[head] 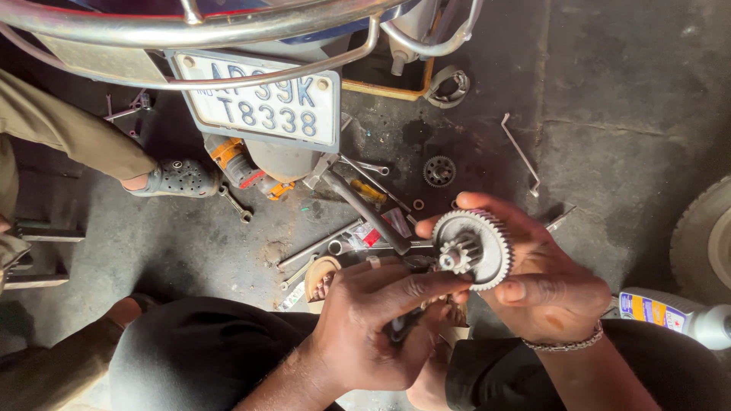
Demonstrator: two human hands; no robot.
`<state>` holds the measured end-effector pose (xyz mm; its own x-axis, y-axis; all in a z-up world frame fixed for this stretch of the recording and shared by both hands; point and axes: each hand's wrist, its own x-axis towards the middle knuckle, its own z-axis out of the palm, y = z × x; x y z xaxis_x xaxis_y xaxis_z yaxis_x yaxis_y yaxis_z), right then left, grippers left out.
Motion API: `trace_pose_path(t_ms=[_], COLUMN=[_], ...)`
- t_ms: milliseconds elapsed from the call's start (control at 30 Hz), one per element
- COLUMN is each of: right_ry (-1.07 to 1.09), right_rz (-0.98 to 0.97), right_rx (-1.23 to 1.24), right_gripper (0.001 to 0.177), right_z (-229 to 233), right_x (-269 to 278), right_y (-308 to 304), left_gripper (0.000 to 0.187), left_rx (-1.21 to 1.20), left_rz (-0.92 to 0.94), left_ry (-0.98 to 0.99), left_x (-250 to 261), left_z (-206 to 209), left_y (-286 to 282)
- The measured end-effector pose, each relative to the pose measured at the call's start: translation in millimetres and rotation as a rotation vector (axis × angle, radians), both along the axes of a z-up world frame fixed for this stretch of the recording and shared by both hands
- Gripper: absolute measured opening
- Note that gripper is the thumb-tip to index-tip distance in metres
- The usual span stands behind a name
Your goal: Inspecting, cleaning, and assembling motorcycle engine gears and internal components on a garage floor.
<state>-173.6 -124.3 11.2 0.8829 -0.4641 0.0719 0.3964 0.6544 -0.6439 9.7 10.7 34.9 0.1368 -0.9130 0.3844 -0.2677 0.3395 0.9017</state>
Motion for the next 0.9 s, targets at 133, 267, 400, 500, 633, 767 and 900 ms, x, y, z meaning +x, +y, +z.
trace_pose_path(t_ms=[133,267,400,500,633,767,900], right_ry=[-0.074,-0.061,-0.042,-0.045,-0.039,-0.042,-0.032], right_rz=[-0.005,-0.024,-0.036,-0.032,-0.024,-0.010,0.015], right_rx=[0.062,0.071,0.062,0.051,0.073,0.107,0.126], right_gripper=[0.082,0.084,0.084,0.083,0.085,0.087,0.089], right_z=[-5.8,-7.1,-4.6,-4.8,-6.3,-6.4,-6.7], right_x=[-7.3,-10.9,-9.0,-8.9,-10.0,-10.3,-9.9], right_y=[-0.6,-0.5,0.4,0.3,-0.1,-0.4,-2.1], left_gripper=[0.058,0.057,0.054,0.052,0.053,0.055,0.055], left_rx=[0.039,0.038,-0.031,-0.001,0.025,0.005,-0.011], left_rz=[0.021,0.098,0.202,0.248,0.224,0.196,0.172], left_ry=[-0.195,-0.290,-0.291,-0.318,-0.331,-0.320,-0.311], left_x=[-1.9,-3.6,-3.0,-2.5,-2.6,-2.3,-3.0], left_z=[-7.7,-9.9,-10.4,-11.9,-12.0,-11.6,-13.8], left_y=[3.7,2.5,-0.5,-0.4,1.5,3.2,3.8])
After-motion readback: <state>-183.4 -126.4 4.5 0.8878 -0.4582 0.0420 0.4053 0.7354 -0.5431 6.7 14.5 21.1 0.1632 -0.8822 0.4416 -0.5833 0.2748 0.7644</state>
